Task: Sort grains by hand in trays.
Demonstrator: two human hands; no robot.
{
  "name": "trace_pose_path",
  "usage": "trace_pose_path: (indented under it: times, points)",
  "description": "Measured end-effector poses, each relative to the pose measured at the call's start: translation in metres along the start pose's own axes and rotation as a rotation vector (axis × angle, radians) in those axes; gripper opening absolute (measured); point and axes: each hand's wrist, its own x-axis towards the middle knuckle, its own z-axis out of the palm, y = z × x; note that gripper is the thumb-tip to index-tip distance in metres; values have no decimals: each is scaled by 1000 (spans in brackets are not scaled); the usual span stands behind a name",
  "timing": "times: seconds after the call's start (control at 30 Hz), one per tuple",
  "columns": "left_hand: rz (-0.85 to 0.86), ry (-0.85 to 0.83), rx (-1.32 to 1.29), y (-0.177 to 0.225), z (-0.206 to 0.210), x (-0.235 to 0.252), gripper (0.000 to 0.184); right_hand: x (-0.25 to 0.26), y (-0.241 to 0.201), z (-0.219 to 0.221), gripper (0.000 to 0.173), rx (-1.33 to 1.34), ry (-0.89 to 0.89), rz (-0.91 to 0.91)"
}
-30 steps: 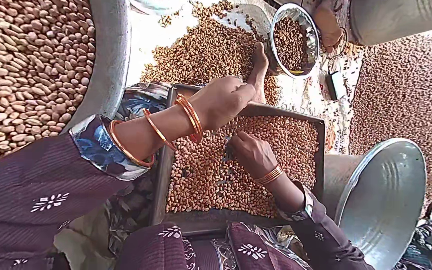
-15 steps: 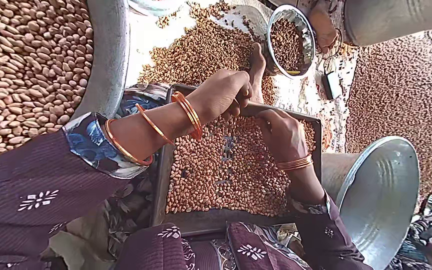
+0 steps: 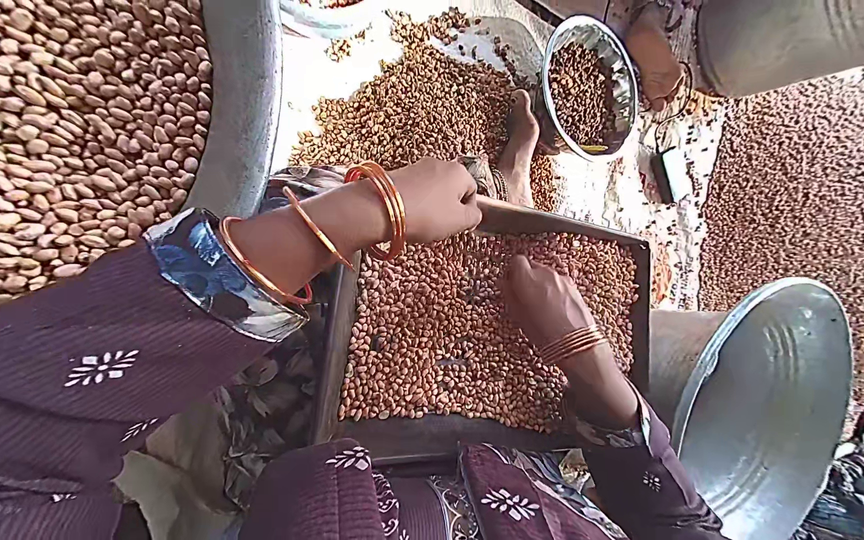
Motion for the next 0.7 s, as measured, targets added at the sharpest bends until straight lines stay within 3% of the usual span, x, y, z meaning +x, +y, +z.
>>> trace_pose_path:
  times: [0.07,0.13,0.17,0.23,0.3,0.37,0.4,0.47,0.53,0.57,0.63,0.7]
  points:
    - [12,-58,271,-3,7,1,24,-8,-9,9,30,14,-209,-159]
    - [-50,-75,433,-1,13,-2,21,-14,-3,28,27,281,-112,-540]
    - [-86,-87,482,1,14,-4,21,-16,-1,34,26,378,-24,-644]
    - [-133,-81,545,3,15,-5,21,-22,3,33,22,350,206,-577]
    - [-142,-51,584,2,14,-5,21,-27,7,25,22,168,238,-329]
    - [-154,-34,602,2,14,-5,20,-29,-2,12,32,-2,-114,-103]
    - [-170,-44,603,3,14,-5,19,-28,-6,11,34,-37,-285,-111]
    - [-196,-79,589,7,13,-5,19,-29,-6,21,29,84,-394,-410]
    - [-216,-103,585,8,14,-5,18,-21,-2,33,25,336,-261,-739]
    - [-230,-109,592,8,14,-5,17,-14,-3,33,22,389,-135,-772]
    - [-262,-119,613,10,15,-6,14,6,-5,30,15,364,205,-689]
    - [-279,-117,632,9,14,-6,12,29,-8,25,14,309,428,-603]
